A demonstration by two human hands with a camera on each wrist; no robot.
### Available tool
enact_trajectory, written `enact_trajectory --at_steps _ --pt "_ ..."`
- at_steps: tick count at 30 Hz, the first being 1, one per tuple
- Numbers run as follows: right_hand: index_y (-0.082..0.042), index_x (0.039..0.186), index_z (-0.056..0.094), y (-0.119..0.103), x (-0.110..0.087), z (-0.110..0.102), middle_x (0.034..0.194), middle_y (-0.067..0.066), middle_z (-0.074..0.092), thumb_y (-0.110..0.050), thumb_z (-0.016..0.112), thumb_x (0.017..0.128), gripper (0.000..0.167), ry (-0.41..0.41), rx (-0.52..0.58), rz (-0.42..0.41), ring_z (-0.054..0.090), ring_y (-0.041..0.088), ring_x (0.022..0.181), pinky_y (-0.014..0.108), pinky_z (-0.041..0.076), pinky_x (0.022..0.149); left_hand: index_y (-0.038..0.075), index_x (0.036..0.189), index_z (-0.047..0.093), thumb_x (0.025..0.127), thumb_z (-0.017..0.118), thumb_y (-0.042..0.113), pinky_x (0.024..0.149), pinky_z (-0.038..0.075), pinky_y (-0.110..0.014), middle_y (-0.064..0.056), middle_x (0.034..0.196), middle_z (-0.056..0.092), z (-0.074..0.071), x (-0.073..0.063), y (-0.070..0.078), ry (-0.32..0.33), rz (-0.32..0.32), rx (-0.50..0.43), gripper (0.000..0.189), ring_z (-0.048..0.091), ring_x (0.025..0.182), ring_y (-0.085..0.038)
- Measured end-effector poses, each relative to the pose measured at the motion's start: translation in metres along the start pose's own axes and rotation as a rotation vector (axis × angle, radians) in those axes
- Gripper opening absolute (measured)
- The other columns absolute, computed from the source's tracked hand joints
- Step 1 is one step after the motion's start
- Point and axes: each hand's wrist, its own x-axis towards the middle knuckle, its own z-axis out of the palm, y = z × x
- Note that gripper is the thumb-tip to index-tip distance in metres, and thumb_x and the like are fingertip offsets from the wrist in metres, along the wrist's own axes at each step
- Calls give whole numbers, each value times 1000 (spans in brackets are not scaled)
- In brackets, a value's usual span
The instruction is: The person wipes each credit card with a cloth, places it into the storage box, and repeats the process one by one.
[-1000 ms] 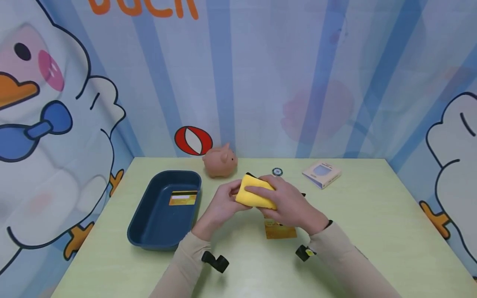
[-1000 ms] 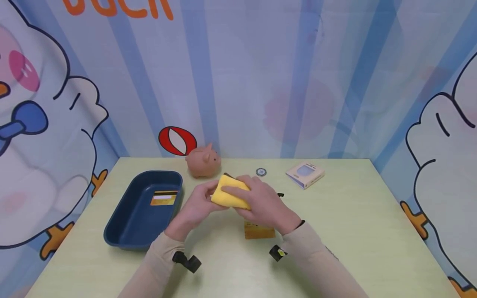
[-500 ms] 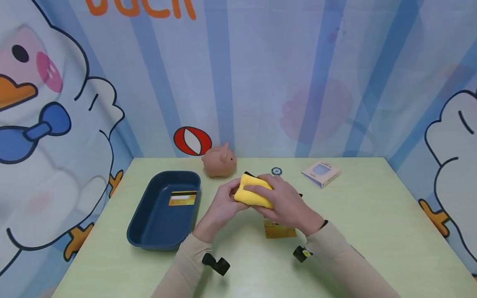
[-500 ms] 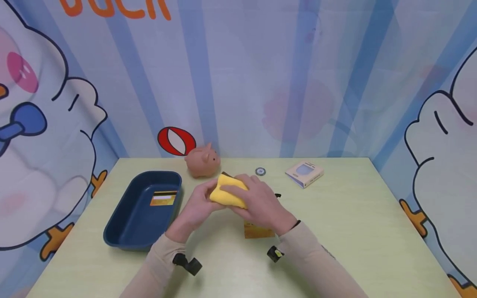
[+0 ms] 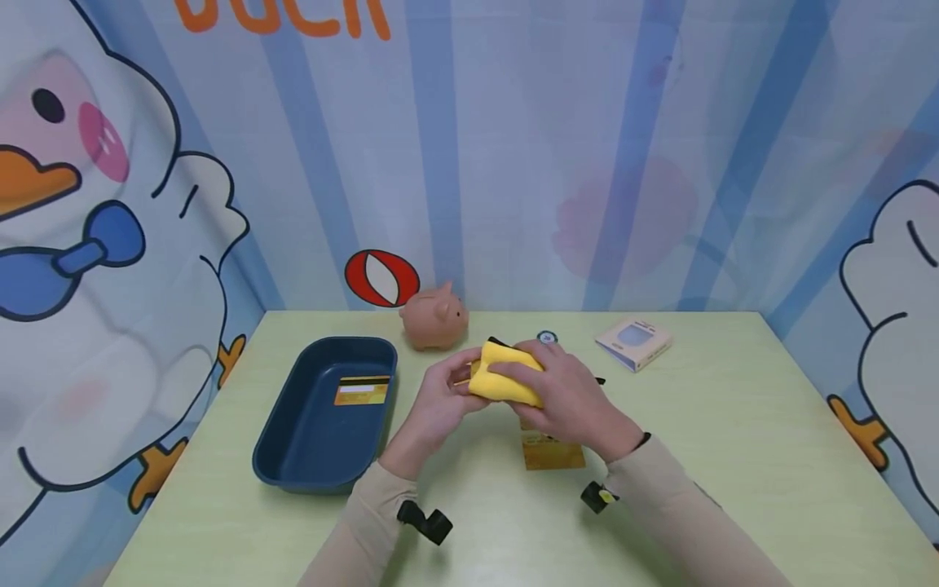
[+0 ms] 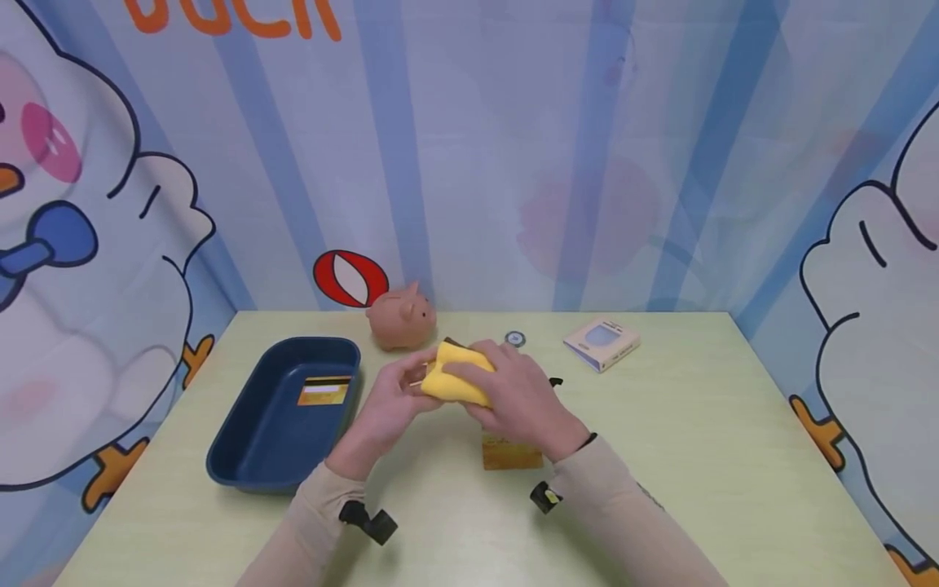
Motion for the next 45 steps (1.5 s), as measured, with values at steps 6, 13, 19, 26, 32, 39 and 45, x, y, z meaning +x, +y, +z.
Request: enact_trajectory --at_steps 6,13,19,26,32,39,45 --pt "-24 137 67 5 -5 -1 133 14 61 -24 81 91 48 -2 7 17 61 31 109 48 59 82 6 154 51 92 67 -17 99 58 -40 -21 145 58 1 -1 1 14 -5 -10 67 67 123 -35" --pt "-24 137 68 9 -7 -6 131 13 60 -25 82 91 48 -9 6 63 61 28 101 43 58 76 10 152 54 93 68 -13 98 59 -37 -20 141 62 0 1 -1 32 -1 -22 65 67 122 -34" --pt "-24 137 68 12 -10 -9 130 14 59 -26 85 89 51 -2 6 70 61 29 102 44 59 76 10 151 55 92 67 -12 96 60 -36 -20 139 62 -2 1 0 47 -9 -32 64 68 120 -33" --pt "-23 137 67 17 -14 -11 134 15 59 -23 85 89 51 5 15 70 62 31 107 45 60 78 9 152 54 93 65 -15 96 60 -37 -20 139 61 -2 0 4 63 -10 -41 64 68 120 -36" --pt "-23 135 69 21 -16 -12 130 13 60 -23 82 91 46 10 14 69 61 29 105 45 59 79 9 152 54 92 64 -16 93 61 -35 -23 140 60 -3 -2 4 76 -2 -66 65 64 125 -43" --pt "-24 132 69 25 -19 -13 128 12 60 -23 81 91 42 27 5 80 61 28 105 46 59 83 8 153 53 93 64 -13 89 62 -30 -27 142 59 -6 -2 4 101 4 -51 64 65 125 -41" --pt "-25 131 70 27 -22 -16 125 12 61 -22 81 90 43 52 -14 70 62 28 101 46 59 79 7 154 51 93 64 -12 92 61 -32 -29 147 56 -10 -3 6 92 1 -74 65 59 131 -48"
